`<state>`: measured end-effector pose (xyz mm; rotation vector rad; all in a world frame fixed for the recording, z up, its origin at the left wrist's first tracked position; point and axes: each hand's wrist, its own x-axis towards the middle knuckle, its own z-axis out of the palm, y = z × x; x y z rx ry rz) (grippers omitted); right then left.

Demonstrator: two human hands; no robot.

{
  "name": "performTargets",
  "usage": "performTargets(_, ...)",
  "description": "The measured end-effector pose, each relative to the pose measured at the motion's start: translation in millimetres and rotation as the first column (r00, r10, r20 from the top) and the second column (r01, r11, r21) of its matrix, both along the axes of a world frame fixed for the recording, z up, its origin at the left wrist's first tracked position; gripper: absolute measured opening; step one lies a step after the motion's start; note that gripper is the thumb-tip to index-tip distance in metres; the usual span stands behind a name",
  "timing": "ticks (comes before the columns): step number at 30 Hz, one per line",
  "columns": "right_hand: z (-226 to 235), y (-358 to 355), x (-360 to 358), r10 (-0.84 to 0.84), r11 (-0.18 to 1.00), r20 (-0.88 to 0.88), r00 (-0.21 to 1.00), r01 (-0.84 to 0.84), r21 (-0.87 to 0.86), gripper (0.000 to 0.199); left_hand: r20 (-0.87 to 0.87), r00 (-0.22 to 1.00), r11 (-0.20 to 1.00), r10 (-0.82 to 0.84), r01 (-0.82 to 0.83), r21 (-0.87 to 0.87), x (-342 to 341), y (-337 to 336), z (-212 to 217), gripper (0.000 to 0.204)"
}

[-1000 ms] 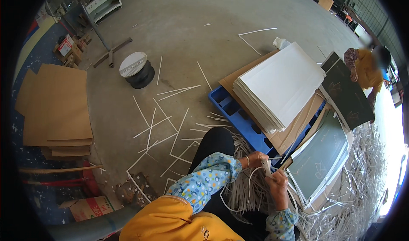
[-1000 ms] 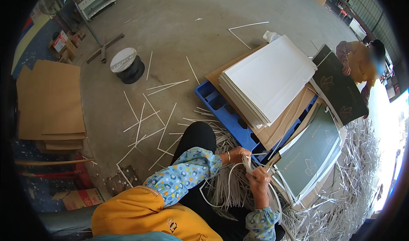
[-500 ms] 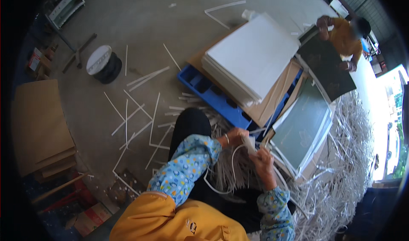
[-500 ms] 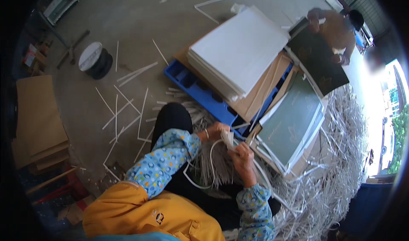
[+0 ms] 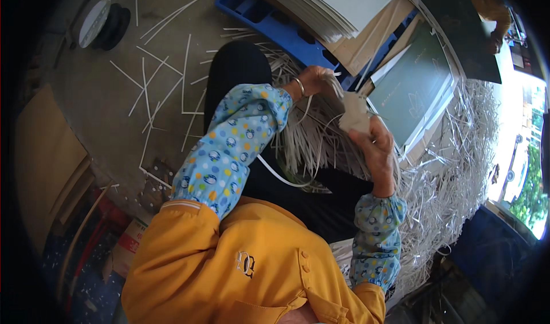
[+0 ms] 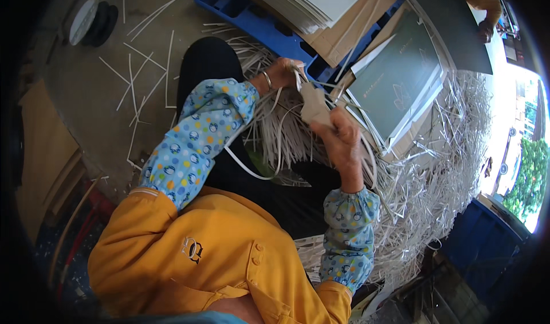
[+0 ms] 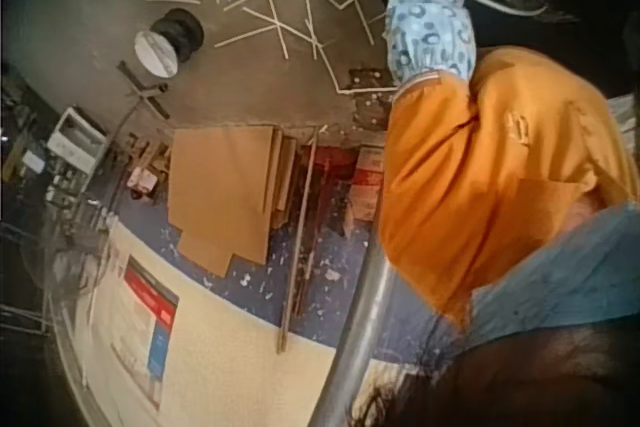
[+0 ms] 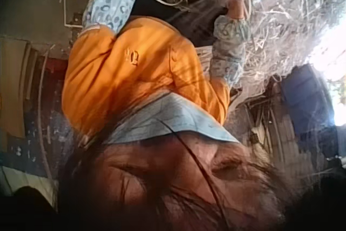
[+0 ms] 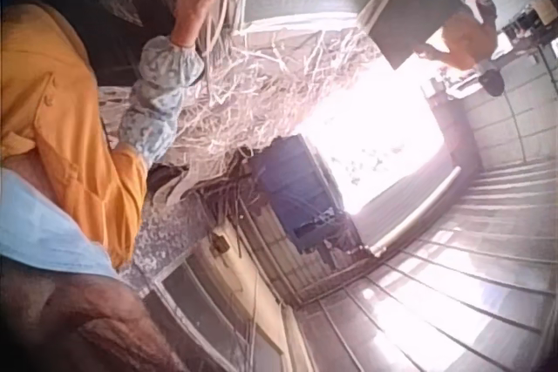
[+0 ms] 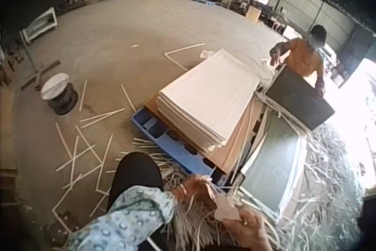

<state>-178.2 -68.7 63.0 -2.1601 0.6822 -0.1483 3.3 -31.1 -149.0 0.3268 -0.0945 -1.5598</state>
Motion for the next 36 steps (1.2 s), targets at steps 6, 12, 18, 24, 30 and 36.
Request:
performTargets(6, 14.6, 9.1, -12.3, -0.001, 0.979, -0.016, 1.000, 0.004, 0.206, 0.015, 0.902, 0.422, 0.988, 0.087, -0.153, -0.024, -0.2, 9.3, -7.1, 0.035)
performTargets(12, 81.1, 9.4, -81.7, -0.465, 0.866, -0.001, 0.885, 0.455, 0.206, 0.012, 0.998, -0.044, 0.989, 0.052, -0.134, -0.057, -1.2, -1.6, 21.6, 0.032)
performTargets(18, 197.9, -47.6, -279.3, -0.659, 0.605, 0.026, 0.752, 0.551, -0.574, 0.026, 0.579, 0.807, 0.993, 0.114, -0.072, -0.096, 5.3, -6.6, -30.5, 0.036)
performTargets(24, 274.3, -45.2, -448.7, -0.873, -0.158, 0.129, 0.470, -0.021, -0.987, 0.030, 0.017, 1.000, 0.995, 0.014, -0.012, -0.098, 15.5, -2.9, -34.7, 0.034)
performTargets(30, 206.6, 26.3, -543.0, -0.726, 0.462, -0.370, -0.580, -0.013, -0.887, 0.072, 0.845, 0.490, 0.976, 0.213, -0.152, -0.158, 17.2, -17.6, -62.1, 0.036)
performTargets(36, 105.0, -28.7, -350.8, -0.593, 0.672, -0.359, 0.721, 0.196, -0.714, 0.064, 0.939, 0.125, 0.941, 0.322, -0.153, -0.303, 7.0, -21.7, -15.9, 0.031)
